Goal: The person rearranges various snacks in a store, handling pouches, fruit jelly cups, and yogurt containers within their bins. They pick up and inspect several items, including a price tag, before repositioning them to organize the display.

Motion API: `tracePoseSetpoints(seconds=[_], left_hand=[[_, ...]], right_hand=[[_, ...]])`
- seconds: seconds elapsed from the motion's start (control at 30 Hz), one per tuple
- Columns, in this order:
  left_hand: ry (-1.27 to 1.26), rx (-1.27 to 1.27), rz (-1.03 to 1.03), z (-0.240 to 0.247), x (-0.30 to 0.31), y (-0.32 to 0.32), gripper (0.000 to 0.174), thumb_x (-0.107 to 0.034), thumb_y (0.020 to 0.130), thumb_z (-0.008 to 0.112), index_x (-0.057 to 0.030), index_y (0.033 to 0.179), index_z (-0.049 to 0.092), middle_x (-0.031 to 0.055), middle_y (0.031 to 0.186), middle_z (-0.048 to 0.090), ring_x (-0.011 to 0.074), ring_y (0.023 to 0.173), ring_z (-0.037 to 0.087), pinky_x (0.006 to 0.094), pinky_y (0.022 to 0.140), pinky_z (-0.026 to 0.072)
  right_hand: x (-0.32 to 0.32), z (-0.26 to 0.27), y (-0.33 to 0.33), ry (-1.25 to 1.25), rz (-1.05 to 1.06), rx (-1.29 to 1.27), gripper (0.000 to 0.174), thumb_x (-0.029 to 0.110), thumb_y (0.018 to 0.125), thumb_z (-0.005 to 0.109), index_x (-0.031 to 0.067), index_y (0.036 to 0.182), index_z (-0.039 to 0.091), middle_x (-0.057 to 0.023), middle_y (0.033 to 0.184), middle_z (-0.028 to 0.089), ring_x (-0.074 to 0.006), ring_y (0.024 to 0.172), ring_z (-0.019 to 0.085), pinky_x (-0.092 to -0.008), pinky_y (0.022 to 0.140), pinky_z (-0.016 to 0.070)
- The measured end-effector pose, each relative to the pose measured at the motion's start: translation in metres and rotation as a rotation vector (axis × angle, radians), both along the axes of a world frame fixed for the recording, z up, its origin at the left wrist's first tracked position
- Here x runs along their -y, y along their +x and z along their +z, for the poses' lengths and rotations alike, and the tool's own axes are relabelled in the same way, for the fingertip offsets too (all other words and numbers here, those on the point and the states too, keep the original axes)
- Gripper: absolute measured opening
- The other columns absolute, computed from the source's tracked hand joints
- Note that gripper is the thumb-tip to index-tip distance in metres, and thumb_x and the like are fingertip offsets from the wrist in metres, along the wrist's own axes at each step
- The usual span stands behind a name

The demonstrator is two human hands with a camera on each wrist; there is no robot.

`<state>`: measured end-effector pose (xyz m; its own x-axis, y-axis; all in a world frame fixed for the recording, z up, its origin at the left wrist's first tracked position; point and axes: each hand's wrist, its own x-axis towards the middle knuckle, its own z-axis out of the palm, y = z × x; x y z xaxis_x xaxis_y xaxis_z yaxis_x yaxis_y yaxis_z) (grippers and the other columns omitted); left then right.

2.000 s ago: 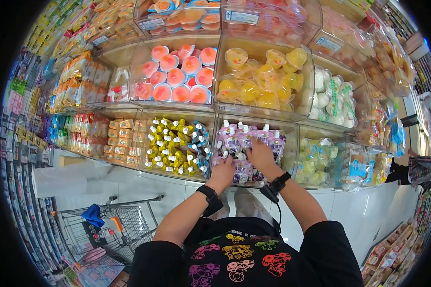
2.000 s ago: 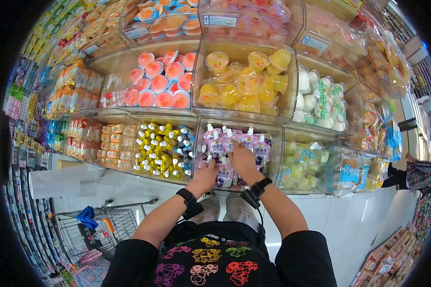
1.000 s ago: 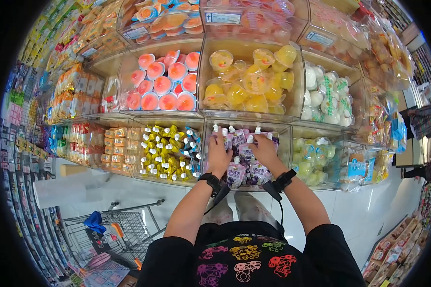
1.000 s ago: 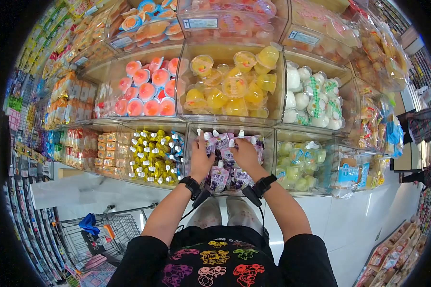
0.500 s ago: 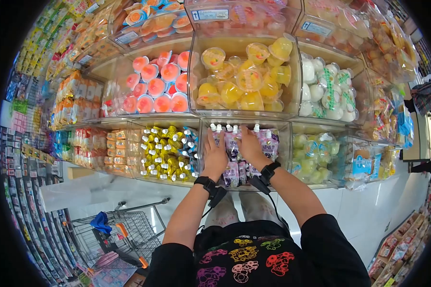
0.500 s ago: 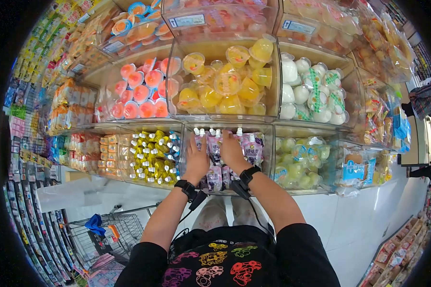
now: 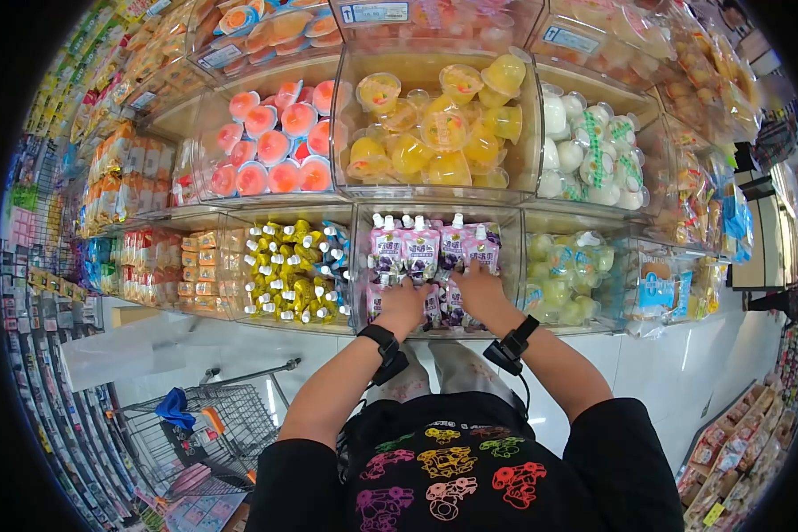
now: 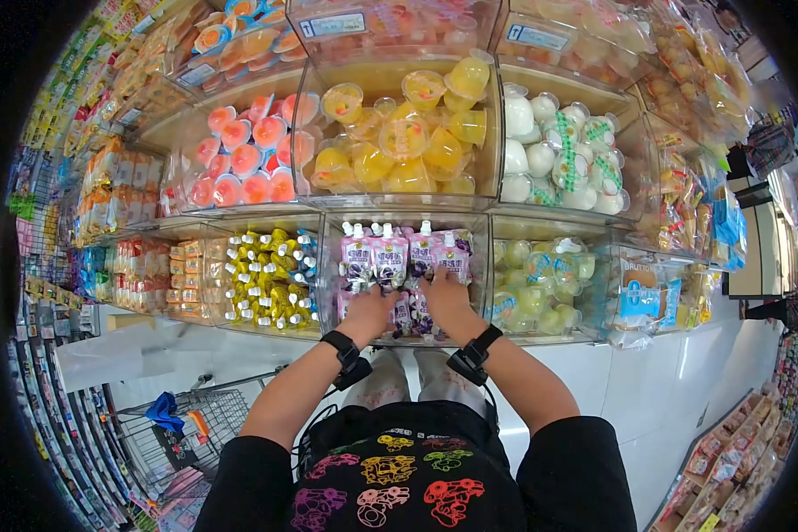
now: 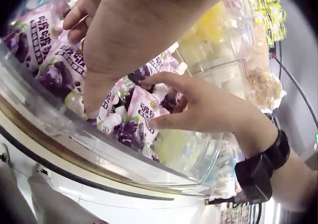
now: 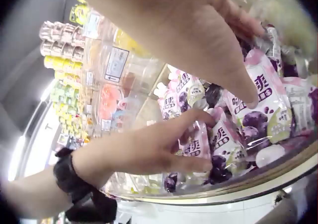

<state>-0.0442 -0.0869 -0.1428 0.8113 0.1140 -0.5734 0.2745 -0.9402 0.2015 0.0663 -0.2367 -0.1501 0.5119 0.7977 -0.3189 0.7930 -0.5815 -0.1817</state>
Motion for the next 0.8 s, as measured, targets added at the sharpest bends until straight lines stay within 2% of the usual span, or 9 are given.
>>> tracePoseSetpoints(seconds=[0.13, 0.2, 0.33, 0.4, 0.5, 0.53, 0.63, 0.67, 0.8], left_hand=[[0.109, 0.12, -0.145, -0.015, -0.001, -0.003, 0.065, -0.027, 0.071, 0.074, -0.0147, 0.127, 0.045, 0.0188, 0.107, 0.051, 0.037, 0.096, 0.059, 0.0466, 0.079, 0.05], [-0.144, 0.037, 0.023, -0.002, -0.001, -0.005, 0.064, -0.022, 0.071, 0.072, -0.0128, 0.128, 0.044, 0.0198, 0.106, 0.052, 0.0375, 0.094, 0.059, 0.0459, 0.078, 0.0497], [-0.261, 0.198, 0.024, 0.011, -0.003, -0.008, 0.058, -0.018, 0.072, 0.07, -0.0118, 0.125, 0.047, 0.0207, 0.105, 0.053, 0.0388, 0.092, 0.059, 0.0457, 0.078, 0.0494], [-0.328, 0.271, -0.077, 0.025, 0.002, -0.003, 0.041, -0.016, 0.072, 0.068, -0.0072, 0.111, 0.057, 0.0202, 0.104, 0.054, 0.0369, 0.092, 0.059, 0.0439, 0.079, 0.0492], [-0.428, 0.287, -0.163, -0.027, 0.005, -0.001, 0.025, -0.014, 0.072, 0.066, -0.0043, 0.095, 0.063, 0.0178, 0.095, 0.059, 0.0335, 0.088, 0.061, 0.0425, 0.075, 0.0492], [-0.428, 0.3, -0.163, -0.032, 0.004, 0.0, 0.025, -0.014, 0.072, 0.066, -0.0043, 0.095, 0.063, 0.0178, 0.095, 0.059, 0.0335, 0.088, 0.061, 0.0425, 0.075, 0.0492], [-0.489, 0.322, 0.059, -0.038, -0.005, -0.003, 0.017, -0.013, 0.072, 0.064, -0.0038, 0.087, 0.064, 0.0154, 0.084, 0.063, 0.0313, 0.081, 0.062, 0.0411, 0.071, 0.0491], [-0.546, 0.344, 0.116, -0.039, -0.008, -0.004, 0.017, -0.013, 0.072, 0.065, -0.0044, 0.087, 0.064, 0.0149, 0.081, 0.064, 0.0312, 0.079, 0.063, 0.0405, 0.069, 0.0493], [-0.599, 0.34, 0.202, -0.037, -0.008, -0.007, 0.02, -0.014, 0.071, 0.064, -0.0042, 0.088, 0.064, 0.0152, 0.083, 0.066, 0.0328, 0.08, 0.063, 0.0403, 0.071, 0.05]], right_hand=[[0.008, -0.011, 0.003, 0.176, 0.246, 0.159, 0.059, 0.014, 0.061, 0.074, 0.0164, 0.117, 0.056, -0.0165, 0.113, 0.047, -0.0319, 0.103, 0.052, -0.0405, 0.073, 0.0523], [0.009, 0.001, 0.006, 0.188, 0.225, 0.166, 0.029, 0.014, 0.072, 0.062, 0.0155, 0.101, 0.062, -0.0127, 0.106, 0.05, -0.0299, 0.099, 0.052, -0.0378, 0.073, 0.0519], [0.003, -0.005, 0.002, 0.18, 0.239, 0.133, 0.029, 0.012, 0.071, 0.062, 0.0159, 0.1, 0.062, -0.0123, 0.108, 0.049, -0.0312, 0.098, 0.052, -0.0393, 0.072, 0.0519], [0.003, -0.006, 0.0, 0.22, 0.261, 0.136, 0.056, 0.011, 0.053, 0.077, 0.016, 0.107, 0.061, -0.0127, 0.114, 0.048, -0.0313, 0.102, 0.053, -0.04, 0.076, 0.0516], [0.016, 0.004, 0.001, 0.128, 0.498, -0.092, 0.048, 0.01, 0.059, 0.073, 0.0187, 0.106, 0.062, -0.0087, 0.113, 0.051, -0.0287, 0.103, 0.053, -0.039, 0.073, 0.0523], [0.02, 0.015, 0.0, 0.071, 0.545, -0.164, 0.039, 0.009, 0.064, 0.068, 0.0206, 0.101, 0.065, -0.0071, 0.099, 0.06, -0.027, 0.094, 0.06, -0.0395, 0.069, 0.0521], [0.023, 0.007, -0.011, -0.093, 0.556, -0.256, 0.035, 0.01, 0.065, 0.067, 0.0225, 0.098, 0.068, -0.0089, 0.082, 0.065, -0.0288, 0.082, 0.063, -0.0411, 0.067, 0.0515], [0.024, 0.003, -0.01, 0.035, 0.6, -0.269, 0.02, 0.01, 0.072, 0.059, 0.0192, 0.087, 0.069, -0.0109, 0.076, 0.066, -0.0314, 0.072, 0.064, -0.0415, 0.063, 0.0502], [0.014, -0.002, -0.004, 0.057, 0.707, -0.321, 0.023, 0.009, 0.073, 0.057, 0.0207, 0.09, 0.07, -0.0112, 0.077, 0.066, -0.0316, 0.073, 0.064, -0.0418, 0.063, 0.0502]])
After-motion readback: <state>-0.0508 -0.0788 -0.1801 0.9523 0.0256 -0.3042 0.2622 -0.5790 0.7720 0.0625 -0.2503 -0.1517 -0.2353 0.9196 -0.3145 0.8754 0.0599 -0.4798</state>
